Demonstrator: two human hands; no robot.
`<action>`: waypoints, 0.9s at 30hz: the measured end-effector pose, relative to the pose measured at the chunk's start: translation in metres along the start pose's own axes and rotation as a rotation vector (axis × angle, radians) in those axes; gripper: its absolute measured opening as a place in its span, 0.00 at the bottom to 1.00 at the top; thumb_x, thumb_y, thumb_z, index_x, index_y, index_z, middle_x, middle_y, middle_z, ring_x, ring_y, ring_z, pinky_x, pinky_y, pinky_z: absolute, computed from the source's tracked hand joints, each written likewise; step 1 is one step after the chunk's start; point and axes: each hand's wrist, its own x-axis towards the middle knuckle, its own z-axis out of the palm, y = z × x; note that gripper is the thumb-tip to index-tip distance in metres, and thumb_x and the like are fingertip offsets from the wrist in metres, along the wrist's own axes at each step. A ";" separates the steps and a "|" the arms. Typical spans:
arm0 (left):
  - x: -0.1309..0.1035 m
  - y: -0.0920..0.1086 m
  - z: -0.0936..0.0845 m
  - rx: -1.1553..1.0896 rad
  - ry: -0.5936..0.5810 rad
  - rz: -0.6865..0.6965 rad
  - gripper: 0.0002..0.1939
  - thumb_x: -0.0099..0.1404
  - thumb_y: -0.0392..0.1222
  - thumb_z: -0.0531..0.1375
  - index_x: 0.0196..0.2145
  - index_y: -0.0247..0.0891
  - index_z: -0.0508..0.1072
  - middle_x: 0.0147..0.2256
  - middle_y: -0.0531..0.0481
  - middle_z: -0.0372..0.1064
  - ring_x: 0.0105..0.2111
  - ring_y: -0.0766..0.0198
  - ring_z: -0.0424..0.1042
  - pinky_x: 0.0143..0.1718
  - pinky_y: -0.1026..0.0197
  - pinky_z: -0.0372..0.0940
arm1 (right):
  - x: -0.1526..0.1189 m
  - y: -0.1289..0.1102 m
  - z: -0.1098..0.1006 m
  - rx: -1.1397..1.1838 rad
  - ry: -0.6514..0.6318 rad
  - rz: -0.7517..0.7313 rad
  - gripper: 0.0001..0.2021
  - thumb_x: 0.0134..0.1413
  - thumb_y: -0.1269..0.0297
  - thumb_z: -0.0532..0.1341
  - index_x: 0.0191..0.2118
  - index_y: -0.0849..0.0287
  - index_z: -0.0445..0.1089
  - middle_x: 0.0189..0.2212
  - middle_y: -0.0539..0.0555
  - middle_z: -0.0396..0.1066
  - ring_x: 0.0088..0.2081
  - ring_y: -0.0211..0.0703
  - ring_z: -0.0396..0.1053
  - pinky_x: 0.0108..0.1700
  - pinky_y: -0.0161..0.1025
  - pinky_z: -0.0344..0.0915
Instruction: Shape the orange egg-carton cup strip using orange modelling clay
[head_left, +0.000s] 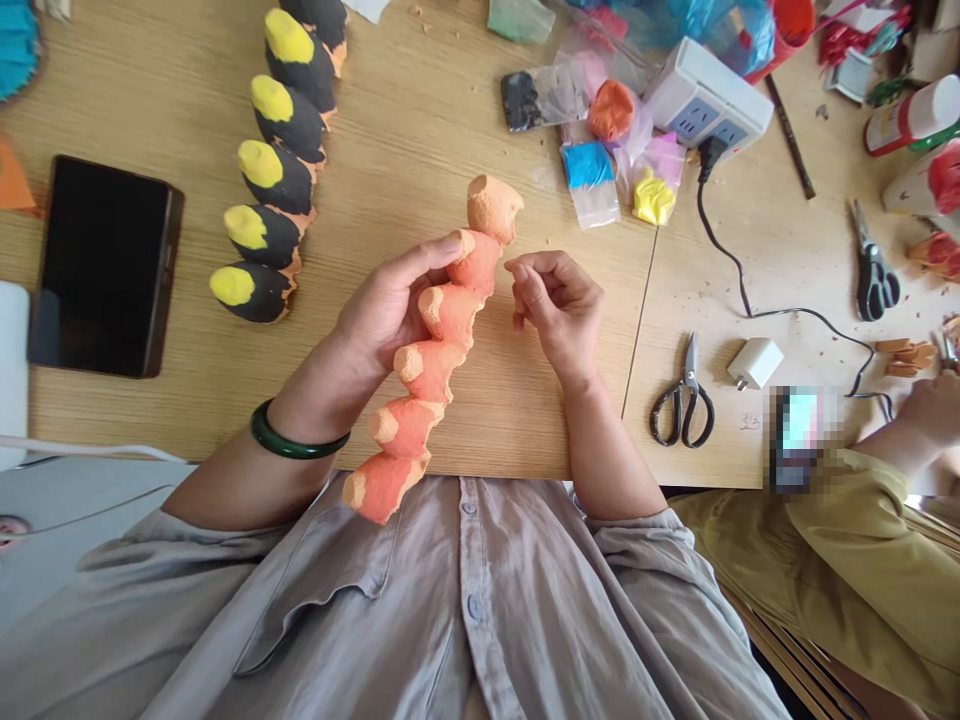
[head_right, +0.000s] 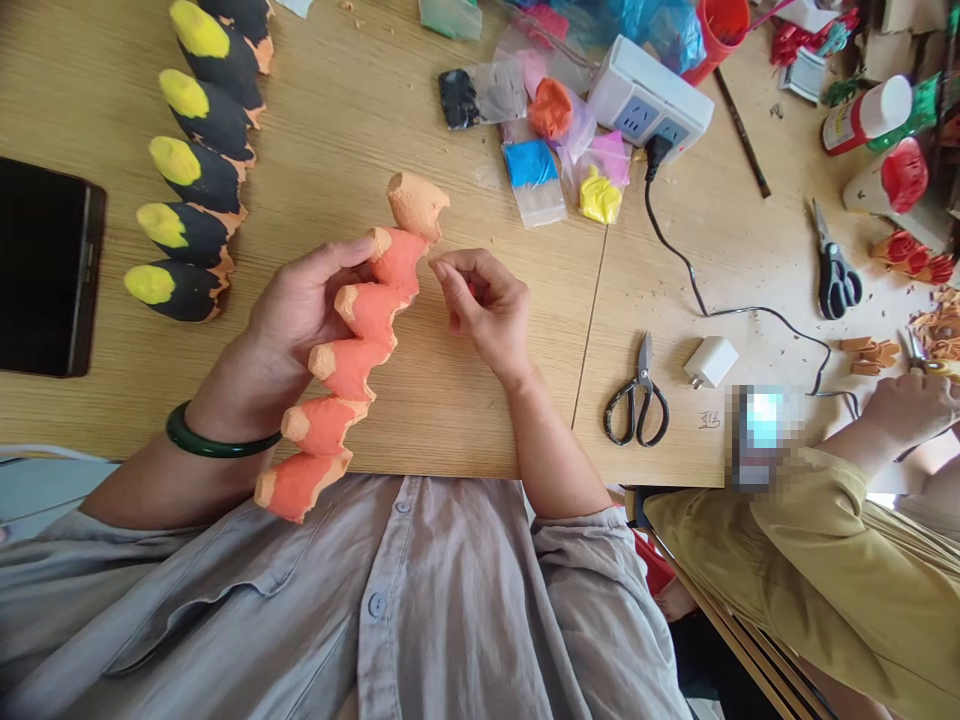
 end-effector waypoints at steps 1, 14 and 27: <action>0.000 0.000 0.002 -0.002 0.027 0.022 0.20 0.85 0.45 0.66 0.32 0.40 0.71 0.25 0.56 0.64 0.19 0.72 0.60 0.19 0.69 0.57 | 0.000 -0.001 0.000 0.011 -0.002 -0.001 0.34 0.67 0.21 0.71 0.44 0.52 0.80 0.25 0.43 0.67 0.22 0.34 0.64 0.22 0.36 0.65; 0.004 0.001 0.009 -0.090 0.058 0.083 0.17 0.88 0.39 0.56 0.38 0.36 0.77 0.31 0.50 0.72 0.26 0.65 0.71 0.33 0.62 0.68 | 0.008 0.015 -0.009 0.325 -0.161 0.145 0.27 0.71 0.34 0.74 0.54 0.53 0.79 0.35 0.47 0.76 0.27 0.35 0.66 0.28 0.35 0.79; 0.001 0.001 0.013 -0.110 0.027 0.163 0.24 0.89 0.35 0.56 0.30 0.36 0.72 0.26 0.56 0.60 0.20 0.74 0.60 0.22 0.71 0.57 | 0.001 -0.015 0.000 0.370 -0.140 0.306 0.30 0.59 0.33 0.83 0.41 0.55 0.78 0.31 0.44 0.69 0.24 0.30 0.55 0.20 0.30 0.56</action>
